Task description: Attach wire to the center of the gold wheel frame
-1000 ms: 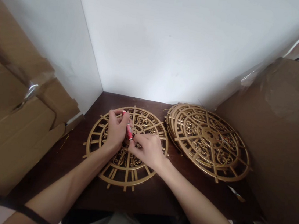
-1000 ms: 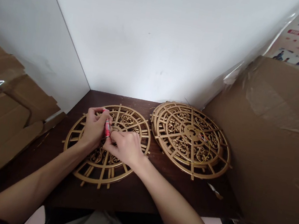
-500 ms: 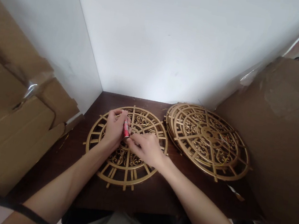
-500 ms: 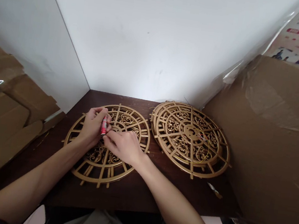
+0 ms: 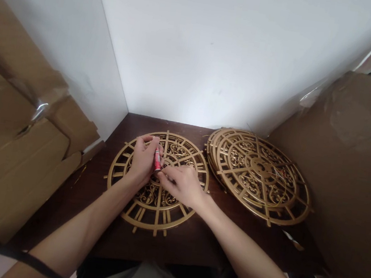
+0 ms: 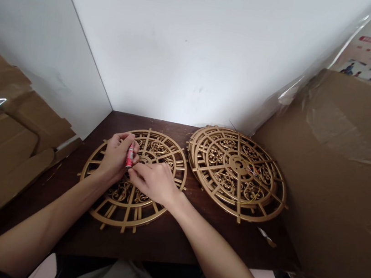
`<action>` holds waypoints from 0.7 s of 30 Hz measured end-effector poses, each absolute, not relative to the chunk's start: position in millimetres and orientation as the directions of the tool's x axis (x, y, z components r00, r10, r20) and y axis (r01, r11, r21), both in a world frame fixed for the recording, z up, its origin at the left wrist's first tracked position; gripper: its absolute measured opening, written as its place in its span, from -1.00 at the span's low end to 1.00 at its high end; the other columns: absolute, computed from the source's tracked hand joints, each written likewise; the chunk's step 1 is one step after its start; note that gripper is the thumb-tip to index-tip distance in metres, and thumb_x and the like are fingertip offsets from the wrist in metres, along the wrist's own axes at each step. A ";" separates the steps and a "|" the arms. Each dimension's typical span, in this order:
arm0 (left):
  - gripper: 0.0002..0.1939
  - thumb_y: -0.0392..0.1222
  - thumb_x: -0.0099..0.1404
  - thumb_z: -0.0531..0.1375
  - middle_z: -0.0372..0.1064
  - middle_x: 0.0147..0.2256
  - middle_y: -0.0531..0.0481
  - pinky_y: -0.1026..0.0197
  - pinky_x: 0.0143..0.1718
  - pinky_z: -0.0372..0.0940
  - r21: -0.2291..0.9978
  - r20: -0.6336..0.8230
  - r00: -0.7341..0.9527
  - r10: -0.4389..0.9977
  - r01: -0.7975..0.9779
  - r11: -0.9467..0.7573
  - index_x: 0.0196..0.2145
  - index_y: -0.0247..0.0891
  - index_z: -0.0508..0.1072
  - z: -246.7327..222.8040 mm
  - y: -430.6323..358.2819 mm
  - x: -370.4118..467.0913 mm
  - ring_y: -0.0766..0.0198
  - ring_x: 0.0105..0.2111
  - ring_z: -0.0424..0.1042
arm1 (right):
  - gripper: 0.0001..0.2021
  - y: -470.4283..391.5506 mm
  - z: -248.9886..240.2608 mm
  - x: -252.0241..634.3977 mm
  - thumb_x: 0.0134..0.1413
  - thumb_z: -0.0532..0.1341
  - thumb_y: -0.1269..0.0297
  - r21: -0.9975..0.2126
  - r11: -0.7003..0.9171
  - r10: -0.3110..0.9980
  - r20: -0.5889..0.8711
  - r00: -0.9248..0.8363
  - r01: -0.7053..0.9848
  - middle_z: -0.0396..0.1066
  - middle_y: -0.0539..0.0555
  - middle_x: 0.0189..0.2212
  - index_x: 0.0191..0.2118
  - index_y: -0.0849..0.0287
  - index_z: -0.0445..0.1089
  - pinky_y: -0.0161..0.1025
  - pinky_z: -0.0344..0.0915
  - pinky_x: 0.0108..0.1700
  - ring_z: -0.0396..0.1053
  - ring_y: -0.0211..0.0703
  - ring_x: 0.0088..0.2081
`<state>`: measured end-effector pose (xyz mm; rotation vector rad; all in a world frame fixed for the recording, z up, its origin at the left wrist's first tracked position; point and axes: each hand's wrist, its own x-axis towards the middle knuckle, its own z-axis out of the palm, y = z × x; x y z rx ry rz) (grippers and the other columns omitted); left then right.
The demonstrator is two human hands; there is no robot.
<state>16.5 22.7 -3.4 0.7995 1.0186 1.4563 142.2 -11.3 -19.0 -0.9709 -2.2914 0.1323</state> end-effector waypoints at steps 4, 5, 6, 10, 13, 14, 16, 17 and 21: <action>-0.76 -0.22 0.20 0.14 0.20 -0.66 0.24 0.42 -0.79 0.09 0.915 -0.070 -0.139 0.988 -0.404 0.008 -0.31 -0.18 0.07 -3.7 22.6 16.1 0.46 -0.79 0.11 | -0.69 -11.7 -17.3 142.5 0.25 -0.01 0.26 -0.326 0.717 0.686 0.489 -0.539 0.616 0.29 -0.06 -0.65 -0.50 0.18 0.30 -0.37 -0.04 -0.51 0.21 -0.35 -0.61; -0.76 -0.22 0.20 0.14 0.20 -0.66 0.24 0.42 -0.79 0.09 0.915 -0.070 -0.141 0.988 -0.403 0.008 -0.30 -0.18 0.07 -3.8 22.7 16.0 0.46 -0.79 0.11 | -0.68 -11.7 -17.2 142.6 0.25 -0.02 0.26 -0.324 0.715 0.688 0.483 -0.542 0.619 0.30 -0.05 -0.64 -0.49 0.18 0.30 -0.37 -0.03 -0.51 0.21 -0.35 -0.60; -0.76 -0.22 0.20 0.14 0.20 -0.66 0.24 0.42 -0.79 0.09 0.915 -0.070 -0.143 0.987 -0.403 0.006 -0.30 -0.18 0.07 -4.0 22.8 15.9 0.45 -0.79 0.11 | -0.68 -11.7 -17.2 142.6 0.25 -0.02 0.25 -0.322 0.714 0.689 0.480 -0.543 0.621 0.31 -0.05 -0.64 -0.48 0.18 0.31 -0.37 -0.03 -0.50 0.22 -0.34 -0.60; -0.75 -0.21 0.19 0.15 0.20 -0.66 0.24 0.41 -0.79 0.08 0.916 -0.063 -0.143 0.988 -0.401 0.001 -0.30 -0.18 0.07 -4.8 23.3 16.0 0.44 -0.79 0.12 | -0.68 -11.8 -18.4 142.7 0.26 -0.03 0.24 -0.320 0.715 0.687 0.483 -0.543 0.621 0.32 -0.05 -0.63 -0.47 0.18 0.31 -0.37 -0.02 -0.50 0.24 -0.34 -0.60; -0.74 -0.20 0.19 0.15 0.20 -0.66 0.23 0.41 -0.79 0.09 0.916 -0.059 -0.142 0.988 -0.401 -0.003 -0.30 -0.18 0.07 -5.5 23.6 15.8 0.45 -0.79 0.12 | -0.66 -11.7 -19.1 142.8 0.27 -0.04 0.24 -0.322 0.716 0.686 0.486 -0.541 0.619 0.32 -0.05 -0.64 -0.48 0.19 0.31 -0.37 -0.02 -0.50 0.23 -0.35 -0.60; -0.74 -0.19 0.19 0.16 0.20 -0.66 0.23 0.41 -0.79 0.09 0.916 -0.057 -0.142 0.988 -0.401 -0.005 -0.30 -0.18 0.07 -5.7 23.7 15.8 0.45 -0.79 0.12 | -0.65 -11.7 -19.1 142.8 0.27 -0.04 0.23 -0.323 0.715 0.687 0.488 -0.539 0.620 0.32 -0.05 -0.64 -0.48 0.19 0.31 -0.37 -0.02 -0.50 0.23 -0.35 -0.60; -0.72 -0.18 0.18 0.17 0.20 -0.65 0.23 0.41 -0.78 0.09 0.917 -0.050 -0.148 0.988 -0.398 -0.013 -0.29 -0.18 0.07 -6.1 23.7 15.6 0.45 -0.78 0.13 | -0.65 -11.7 -19.0 142.7 0.27 -0.05 0.23 -0.320 0.712 0.689 0.492 -0.532 0.625 0.32 -0.05 -0.64 -0.48 0.19 0.31 -0.37 -0.02 -0.50 0.24 -0.35 -0.60; -0.72 -0.17 0.17 0.17 0.21 -0.65 0.23 0.41 -0.78 0.09 0.920 -0.044 -0.156 0.987 -0.392 -0.020 -0.29 -0.18 0.07 -6.2 23.6 15.6 0.45 -0.78 0.13 | -0.65 -11.8 -18.9 142.6 0.27 -0.05 0.22 -0.317 0.709 0.690 0.495 -0.528 0.630 0.33 -0.05 -0.64 -0.48 0.19 0.32 -0.37 -0.02 -0.50 0.24 -0.35 -0.60; -0.72 -0.16 0.18 0.16 0.20 -0.65 0.25 0.41 -0.79 0.10 0.933 -0.016 -0.191 0.981 -0.355 -0.054 -0.28 -0.18 0.07 -5.9 22.7 16.5 0.45 -0.80 0.13 | -0.65 -12.1 -18.3 142.0 0.26 -0.03 0.21 -0.295 0.699 0.693 0.502 -0.517 0.651 0.32 -0.06 -0.65 -0.50 0.19 0.31 -0.35 -0.05 -0.51 0.21 -0.36 -0.62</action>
